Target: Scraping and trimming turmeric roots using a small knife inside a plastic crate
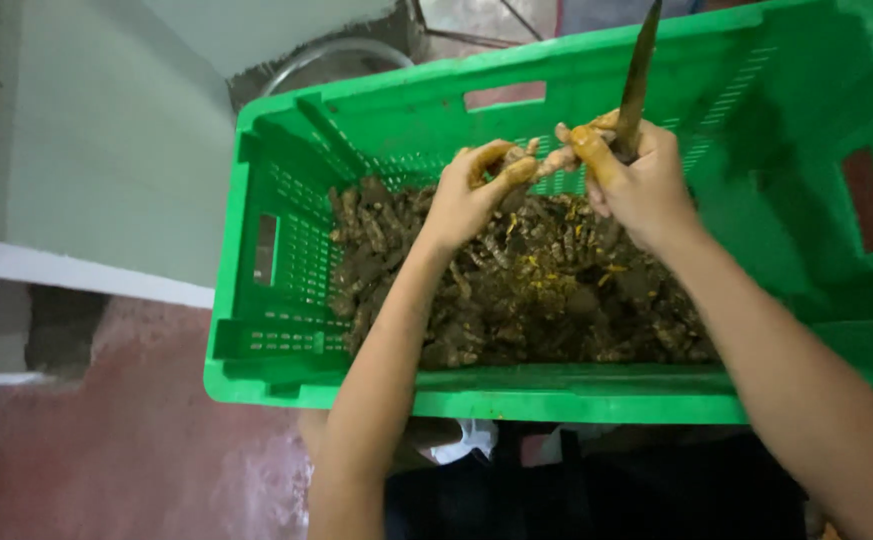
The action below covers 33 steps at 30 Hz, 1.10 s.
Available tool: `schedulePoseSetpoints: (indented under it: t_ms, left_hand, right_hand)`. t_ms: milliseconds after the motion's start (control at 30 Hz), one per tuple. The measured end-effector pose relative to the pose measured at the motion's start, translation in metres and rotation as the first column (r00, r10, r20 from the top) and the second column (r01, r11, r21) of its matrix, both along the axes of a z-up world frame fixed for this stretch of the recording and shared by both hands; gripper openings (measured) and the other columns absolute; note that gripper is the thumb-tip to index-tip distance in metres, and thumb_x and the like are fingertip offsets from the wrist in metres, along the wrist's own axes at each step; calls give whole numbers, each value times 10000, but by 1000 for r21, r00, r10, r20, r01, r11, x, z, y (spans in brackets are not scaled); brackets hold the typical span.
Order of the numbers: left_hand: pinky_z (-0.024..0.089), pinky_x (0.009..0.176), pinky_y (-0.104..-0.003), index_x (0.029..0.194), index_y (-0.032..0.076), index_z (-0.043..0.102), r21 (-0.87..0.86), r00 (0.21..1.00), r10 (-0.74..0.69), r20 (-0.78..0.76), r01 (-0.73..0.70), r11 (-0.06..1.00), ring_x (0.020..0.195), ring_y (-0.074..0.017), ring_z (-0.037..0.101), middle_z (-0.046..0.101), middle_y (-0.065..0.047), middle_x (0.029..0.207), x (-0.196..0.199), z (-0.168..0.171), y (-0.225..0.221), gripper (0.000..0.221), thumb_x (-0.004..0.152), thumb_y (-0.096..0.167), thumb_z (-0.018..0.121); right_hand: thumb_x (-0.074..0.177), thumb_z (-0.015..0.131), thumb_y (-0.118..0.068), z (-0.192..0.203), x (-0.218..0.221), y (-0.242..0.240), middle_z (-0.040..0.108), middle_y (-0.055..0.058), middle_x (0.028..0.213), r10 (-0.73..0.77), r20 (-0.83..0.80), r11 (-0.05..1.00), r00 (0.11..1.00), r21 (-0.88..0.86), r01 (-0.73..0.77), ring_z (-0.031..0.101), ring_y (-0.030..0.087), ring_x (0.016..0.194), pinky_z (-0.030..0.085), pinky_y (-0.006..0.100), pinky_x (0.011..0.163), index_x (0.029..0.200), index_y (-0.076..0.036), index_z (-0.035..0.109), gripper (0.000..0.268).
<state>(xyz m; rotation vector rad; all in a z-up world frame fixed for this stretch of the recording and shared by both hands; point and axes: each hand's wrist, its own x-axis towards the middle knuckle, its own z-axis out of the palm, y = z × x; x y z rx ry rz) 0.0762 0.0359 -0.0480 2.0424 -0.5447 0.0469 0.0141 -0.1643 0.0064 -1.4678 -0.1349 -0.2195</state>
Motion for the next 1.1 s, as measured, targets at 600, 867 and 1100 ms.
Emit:
schedulePoseSetpoints:
  t_ms: [600,867,1100]
  left_hand:
    - [534,861,-520,968,128,764,341,941,282,-187,-207,917,967,-380,727,780,-100,947,18,-53,33,362,863,473,737]
    - [516,907,-580,1184,32,683,-22,996,-80,50,81,996,1048,-497,656,729,-254,1067,-36,38,-2,382,946,331,658]
    - [582,802,-451,1094,175,742,28,988,24,151,-29,999,918,-337,744,778,-85,911,-25,20,-12,254,941,376,710]
  right_hand:
    - [1056,650,-80,-10,6,1,595,181,603,-31,39,999,999,-20,32,456,144,311,348,263,293,987,15,630,119]
    - [1045,579,-71,-9,5,9,672,181,813,44,-66,999,997,-15,-45,440,135,301,344,240,259,1066,12,629,99]
    - [947,768,-496,-25,9,-2,729,66,824,-89,-32,846,996,-530,59,733,266,859,545,369,776,1097,-209,763,324]
